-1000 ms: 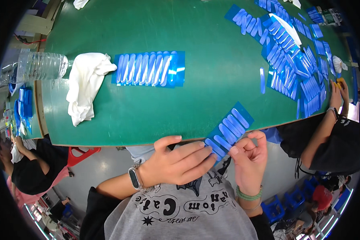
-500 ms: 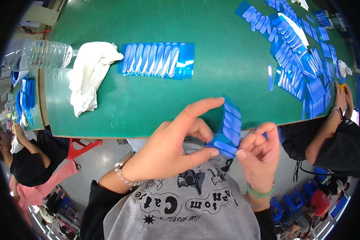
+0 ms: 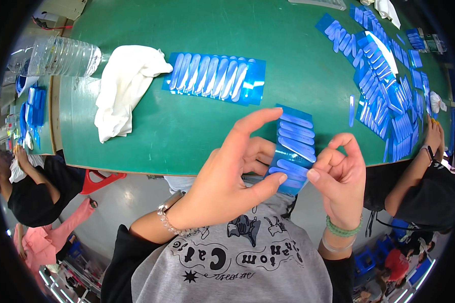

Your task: The person applies adhesive strips onto plastic backing sheets by hand, aligning and pressing each strip down.

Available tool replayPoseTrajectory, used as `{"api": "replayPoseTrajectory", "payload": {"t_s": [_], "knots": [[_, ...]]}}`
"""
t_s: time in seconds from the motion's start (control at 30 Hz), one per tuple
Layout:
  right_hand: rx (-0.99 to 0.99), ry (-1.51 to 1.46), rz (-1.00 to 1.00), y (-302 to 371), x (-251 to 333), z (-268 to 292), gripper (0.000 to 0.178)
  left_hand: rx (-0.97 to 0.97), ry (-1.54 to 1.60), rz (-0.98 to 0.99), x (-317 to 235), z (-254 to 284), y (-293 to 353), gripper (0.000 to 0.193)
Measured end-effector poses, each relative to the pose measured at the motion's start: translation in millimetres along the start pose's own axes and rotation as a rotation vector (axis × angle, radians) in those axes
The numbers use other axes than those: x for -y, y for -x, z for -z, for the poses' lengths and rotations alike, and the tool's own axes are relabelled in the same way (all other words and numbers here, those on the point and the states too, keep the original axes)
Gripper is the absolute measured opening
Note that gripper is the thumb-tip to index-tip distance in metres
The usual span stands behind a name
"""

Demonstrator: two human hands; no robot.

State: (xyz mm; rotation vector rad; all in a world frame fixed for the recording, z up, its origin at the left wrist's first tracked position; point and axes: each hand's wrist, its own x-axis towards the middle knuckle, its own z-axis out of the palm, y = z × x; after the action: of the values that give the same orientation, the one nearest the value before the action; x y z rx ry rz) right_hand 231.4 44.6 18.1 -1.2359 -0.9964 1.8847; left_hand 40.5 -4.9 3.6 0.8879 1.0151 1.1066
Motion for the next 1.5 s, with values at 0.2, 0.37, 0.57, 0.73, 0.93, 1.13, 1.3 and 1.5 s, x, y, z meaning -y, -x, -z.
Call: {"api": "replayPoseTrajectory", "payload": {"t_s": [0.2, 0.37, 0.57, 0.73, 0.93, 1.13, 1.3, 1.5], "knots": [[-0.014, 0.003, 0.02, -2, -3, -2, 0.047, -0.018, 0.031, 0.011, 2, 0, 1, 0.07], [-0.009, 0.016, 0.031, -2, -3, -2, 0.048, -0.05, 0.033, 0.016, 1, -3, 1, 0.068], [0.006, 0.064, 0.058, -1, -2, -1, 0.048, -0.101, 0.051, 0.091, 2, -5, -1, 0.068], [-0.263, 0.483, 0.334, 10, 8, -4, 0.043, -0.184, 0.092, -0.012, 3, -9, -1, 0.066], [0.019, -0.087, 0.081, -2, 5, -10, 0.068, -0.241, 0.052, -0.148, 7, -11, -1, 0.063], [0.115, 0.185, 0.288, -8, -10, -6, 0.064, -0.156, -0.062, -0.179, 8, -7, -7, 0.067], [-0.023, 0.179, 0.313, -1, -9, -15, 0.05, -0.173, -0.07, -0.123, 10, -4, -3, 0.068], [0.039, 0.425, 0.471, -4, -11, -5, 0.029, -0.152, 0.315, -0.091, -9, -7, -11, 0.057]]}}
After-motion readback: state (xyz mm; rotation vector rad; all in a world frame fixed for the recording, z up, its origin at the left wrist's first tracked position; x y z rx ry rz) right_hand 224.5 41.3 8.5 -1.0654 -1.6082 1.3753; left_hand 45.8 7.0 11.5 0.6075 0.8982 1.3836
